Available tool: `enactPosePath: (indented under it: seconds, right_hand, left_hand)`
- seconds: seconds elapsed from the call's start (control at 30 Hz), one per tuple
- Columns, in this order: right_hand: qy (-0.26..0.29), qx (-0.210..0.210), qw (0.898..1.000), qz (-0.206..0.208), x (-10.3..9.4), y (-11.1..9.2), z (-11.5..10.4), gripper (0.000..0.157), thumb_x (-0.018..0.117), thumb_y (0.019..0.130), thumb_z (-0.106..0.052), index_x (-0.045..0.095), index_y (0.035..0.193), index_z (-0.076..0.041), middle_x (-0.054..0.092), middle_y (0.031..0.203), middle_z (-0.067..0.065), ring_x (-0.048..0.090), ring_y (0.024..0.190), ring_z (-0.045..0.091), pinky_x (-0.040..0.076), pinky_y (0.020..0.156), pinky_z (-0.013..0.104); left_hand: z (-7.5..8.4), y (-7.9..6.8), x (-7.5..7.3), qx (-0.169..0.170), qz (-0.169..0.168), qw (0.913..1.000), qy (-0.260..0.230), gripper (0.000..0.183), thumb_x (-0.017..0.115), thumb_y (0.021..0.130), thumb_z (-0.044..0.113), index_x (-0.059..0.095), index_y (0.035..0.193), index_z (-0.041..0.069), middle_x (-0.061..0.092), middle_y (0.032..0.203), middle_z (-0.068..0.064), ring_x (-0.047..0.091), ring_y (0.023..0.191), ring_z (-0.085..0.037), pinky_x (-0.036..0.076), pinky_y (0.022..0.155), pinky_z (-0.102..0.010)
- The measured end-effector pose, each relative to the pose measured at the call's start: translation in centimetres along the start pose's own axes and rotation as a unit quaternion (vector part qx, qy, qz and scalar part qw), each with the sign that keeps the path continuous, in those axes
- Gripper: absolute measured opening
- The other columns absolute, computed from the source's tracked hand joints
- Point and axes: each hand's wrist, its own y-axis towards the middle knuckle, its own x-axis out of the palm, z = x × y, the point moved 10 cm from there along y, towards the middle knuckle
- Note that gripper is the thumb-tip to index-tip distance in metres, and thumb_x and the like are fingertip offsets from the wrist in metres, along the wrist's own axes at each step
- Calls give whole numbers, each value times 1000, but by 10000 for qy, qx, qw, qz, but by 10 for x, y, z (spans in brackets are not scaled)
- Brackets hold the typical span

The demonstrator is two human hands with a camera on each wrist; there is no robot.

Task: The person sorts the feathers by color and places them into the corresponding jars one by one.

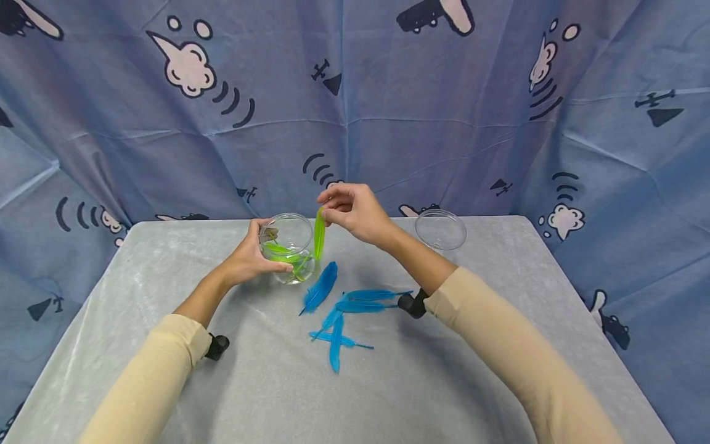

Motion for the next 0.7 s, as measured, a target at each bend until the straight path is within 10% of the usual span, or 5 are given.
enactPosePath:
  seconds: [0.7]
  right_hand:
    - [680, -272, 9942, 782, -22, 11, -26, 13, 67, 93, 0, 68, 106, 3, 72, 98, 17, 69, 86, 30, 54, 72, 27]
  left_hand:
    - [0, -2, 1, -59, -18, 10000, 9, 112, 89, 74, 15, 10, 152, 5, 29, 152, -26, 32, 139, -41, 26, 113, -57]
